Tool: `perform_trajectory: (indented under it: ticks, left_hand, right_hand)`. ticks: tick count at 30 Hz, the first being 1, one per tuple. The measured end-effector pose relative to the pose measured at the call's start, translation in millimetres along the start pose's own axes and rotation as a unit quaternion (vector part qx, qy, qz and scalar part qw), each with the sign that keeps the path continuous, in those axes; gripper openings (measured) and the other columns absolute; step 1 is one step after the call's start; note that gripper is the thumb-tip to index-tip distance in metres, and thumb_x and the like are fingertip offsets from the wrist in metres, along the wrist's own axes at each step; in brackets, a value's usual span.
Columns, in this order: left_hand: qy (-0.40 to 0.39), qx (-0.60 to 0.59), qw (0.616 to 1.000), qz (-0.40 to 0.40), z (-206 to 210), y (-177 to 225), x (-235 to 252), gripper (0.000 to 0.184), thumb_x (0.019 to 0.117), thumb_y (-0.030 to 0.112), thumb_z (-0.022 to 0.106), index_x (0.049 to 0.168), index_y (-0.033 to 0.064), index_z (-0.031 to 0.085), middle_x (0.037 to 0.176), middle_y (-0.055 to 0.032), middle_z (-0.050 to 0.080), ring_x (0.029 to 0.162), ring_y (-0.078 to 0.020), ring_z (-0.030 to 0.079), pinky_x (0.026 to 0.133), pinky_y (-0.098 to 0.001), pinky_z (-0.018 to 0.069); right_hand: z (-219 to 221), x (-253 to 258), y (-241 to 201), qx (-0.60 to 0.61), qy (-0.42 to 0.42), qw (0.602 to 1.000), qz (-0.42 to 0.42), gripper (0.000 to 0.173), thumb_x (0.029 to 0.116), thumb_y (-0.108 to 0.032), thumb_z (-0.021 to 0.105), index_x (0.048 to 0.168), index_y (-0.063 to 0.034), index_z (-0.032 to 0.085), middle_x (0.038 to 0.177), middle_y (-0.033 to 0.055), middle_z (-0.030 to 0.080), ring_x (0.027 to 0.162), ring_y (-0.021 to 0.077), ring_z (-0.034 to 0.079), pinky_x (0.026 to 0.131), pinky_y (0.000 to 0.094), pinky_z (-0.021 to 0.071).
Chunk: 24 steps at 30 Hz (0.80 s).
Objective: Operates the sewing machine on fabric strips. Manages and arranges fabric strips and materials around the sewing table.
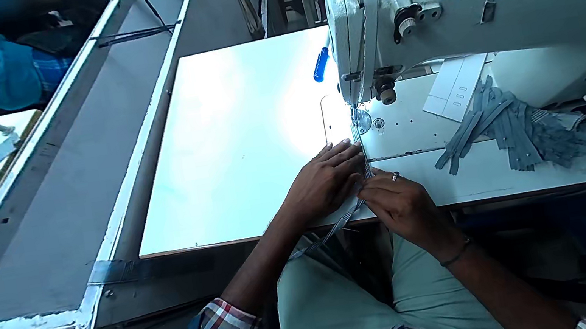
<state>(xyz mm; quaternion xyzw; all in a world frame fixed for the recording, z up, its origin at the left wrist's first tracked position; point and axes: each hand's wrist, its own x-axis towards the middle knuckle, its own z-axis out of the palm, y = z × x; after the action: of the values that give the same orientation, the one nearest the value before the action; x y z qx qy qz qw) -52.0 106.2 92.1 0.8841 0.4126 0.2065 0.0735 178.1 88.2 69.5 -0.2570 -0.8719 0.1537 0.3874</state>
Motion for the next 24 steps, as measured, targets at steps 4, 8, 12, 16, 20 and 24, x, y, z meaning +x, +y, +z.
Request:
perform_trajectory:
  ticks: [4,8,12,16,20,24]
  left_hand:
    - [0.123,-0.038,0.984,-0.127,0,46,-36,0.029,0.1001,0.021,0.058,0.120,0.0072,0.074,0.121,-0.0055,0.072,0.117,-0.0205,0.065,0.102,-0.0443,0.0508]
    - [0.158,0.031,0.961,-0.226,17,95,-72,0.037,0.0937,0.041,0.068,0.113,0.0096,0.073,0.097,-0.0034,0.067,0.091,-0.0205,0.063,0.080,-0.0417,0.0537]
    - [0.161,0.146,0.933,-0.286,25,115,-93,0.017,0.0938,0.021,0.063,0.103,0.0083,0.070,0.092,-0.0062,0.066,0.087,-0.0238,0.065,0.075,-0.0407,0.0533]
    - [0.218,0.139,0.909,-0.328,36,119,-116,0.021,0.0961,0.021,0.065,0.113,0.0104,0.072,0.106,-0.0049,0.072,0.100,-0.0203,0.069,0.088,-0.0397,0.0567]
    - [0.253,0.042,0.897,-0.359,51,118,-137,0.020,0.0938,0.012,0.070,0.113,0.0064,0.072,0.106,-0.0046,0.075,0.097,-0.0180,0.072,0.088,-0.0412,0.0596]
    - [0.268,-0.132,0.879,-0.371,43,118,-152,0.012,0.0954,0.007,0.066,0.106,0.0093,0.072,0.097,0.0026,0.075,0.085,-0.0076,0.072,0.078,-0.0298,0.0635]
  right_hand:
    - [-1,5,3,-0.001,-0.012,1.000,0.015,0.016,0.0976,-0.007,0.064,0.104,-0.0063,0.079,0.108,0.0069,0.076,0.117,0.0209,0.068,0.110,0.0375,0.0510]
    - [-3,10,3,0.003,-0.020,0.999,0.025,0.015,0.0967,-0.008,0.066,0.103,-0.0065,0.079,0.108,0.0072,0.076,0.115,0.0202,0.069,0.108,0.0356,0.0523]
    - [-5,17,7,0.019,-0.015,1.000,0.009,0.015,0.0975,-0.008,0.064,0.102,-0.0054,0.078,0.105,0.0061,0.075,0.111,0.0201,0.069,0.108,0.0386,0.0520]
    - [-9,25,3,0.026,0.002,1.000,0.007,0.013,0.0954,-0.008,0.065,0.100,-0.0054,0.077,0.101,0.0065,0.075,0.112,0.0218,0.070,0.111,0.0410,0.0510]
    - [-15,31,1,0.033,0.007,0.999,-0.004,0.011,0.0942,-0.009,0.066,0.098,-0.0053,0.076,0.099,0.0072,0.074,0.110,0.0229,0.069,0.109,0.0426,0.0512]
    - [-19,35,-1,0.040,0.012,0.999,-0.013,0.011,0.0941,-0.008,0.066,0.098,-0.0049,0.076,0.098,0.0070,0.074,0.109,0.0224,0.069,0.110,0.0431,0.0506]
